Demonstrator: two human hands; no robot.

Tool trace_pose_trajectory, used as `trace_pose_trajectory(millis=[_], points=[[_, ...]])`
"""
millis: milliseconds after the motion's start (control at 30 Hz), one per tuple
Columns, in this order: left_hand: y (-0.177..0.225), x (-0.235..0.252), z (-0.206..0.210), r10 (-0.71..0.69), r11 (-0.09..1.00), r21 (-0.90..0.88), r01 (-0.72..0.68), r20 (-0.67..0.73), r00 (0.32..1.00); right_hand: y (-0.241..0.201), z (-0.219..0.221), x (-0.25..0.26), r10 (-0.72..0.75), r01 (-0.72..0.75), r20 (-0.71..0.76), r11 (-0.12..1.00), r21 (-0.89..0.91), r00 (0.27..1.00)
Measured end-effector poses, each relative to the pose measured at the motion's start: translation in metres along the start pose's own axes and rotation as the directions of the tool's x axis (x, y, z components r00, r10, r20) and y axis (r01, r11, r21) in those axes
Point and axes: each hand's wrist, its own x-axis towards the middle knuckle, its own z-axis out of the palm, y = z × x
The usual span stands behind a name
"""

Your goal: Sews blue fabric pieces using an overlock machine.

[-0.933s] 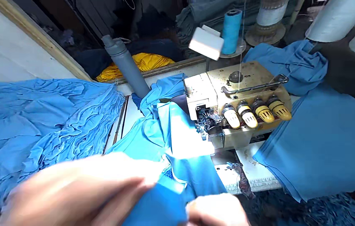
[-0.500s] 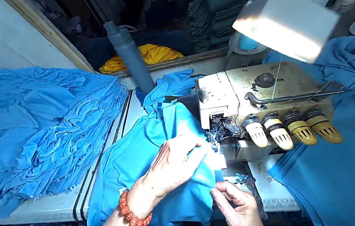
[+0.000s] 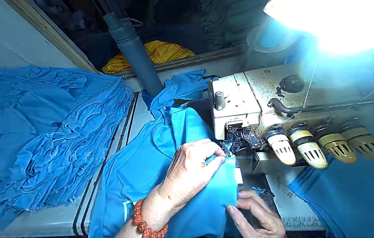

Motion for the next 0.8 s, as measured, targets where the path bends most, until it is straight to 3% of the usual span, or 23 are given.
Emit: trace_pose_trajectory(millis=[267,367,433,533,800], points=[[0.006,-0.006,0.001,-0.016,0.997,0.081,0.011,0.059,0.998,-0.01,-0.005,-0.011,0.116,-0.133,0.141,0.985,0.113,0.983],[0.008,-0.008,0.006,0.005,0.988,0.157,-0.006,0.006,1.0,-0.017,-0.008,-0.012,0.262,-0.285,0.12,0.925,0.252,0.957],[0.009,-0.011,0.011,0.096,0.967,0.242,-0.083,-0.039,0.995,-0.023,-0.01,-0.009,0.343,-0.36,0.113,0.873,0.329,0.933],[0.012,-0.022,0.018,0.247,0.907,0.365,-0.208,-0.064,0.967,-0.025,-0.018,-0.006,0.344,-0.362,0.12,0.844,0.395,0.931],[0.004,-0.029,0.016,0.278,0.857,0.471,-0.21,-0.079,0.957,-0.034,-0.023,0.009,0.33,-0.339,0.096,0.846,0.412,0.939]])
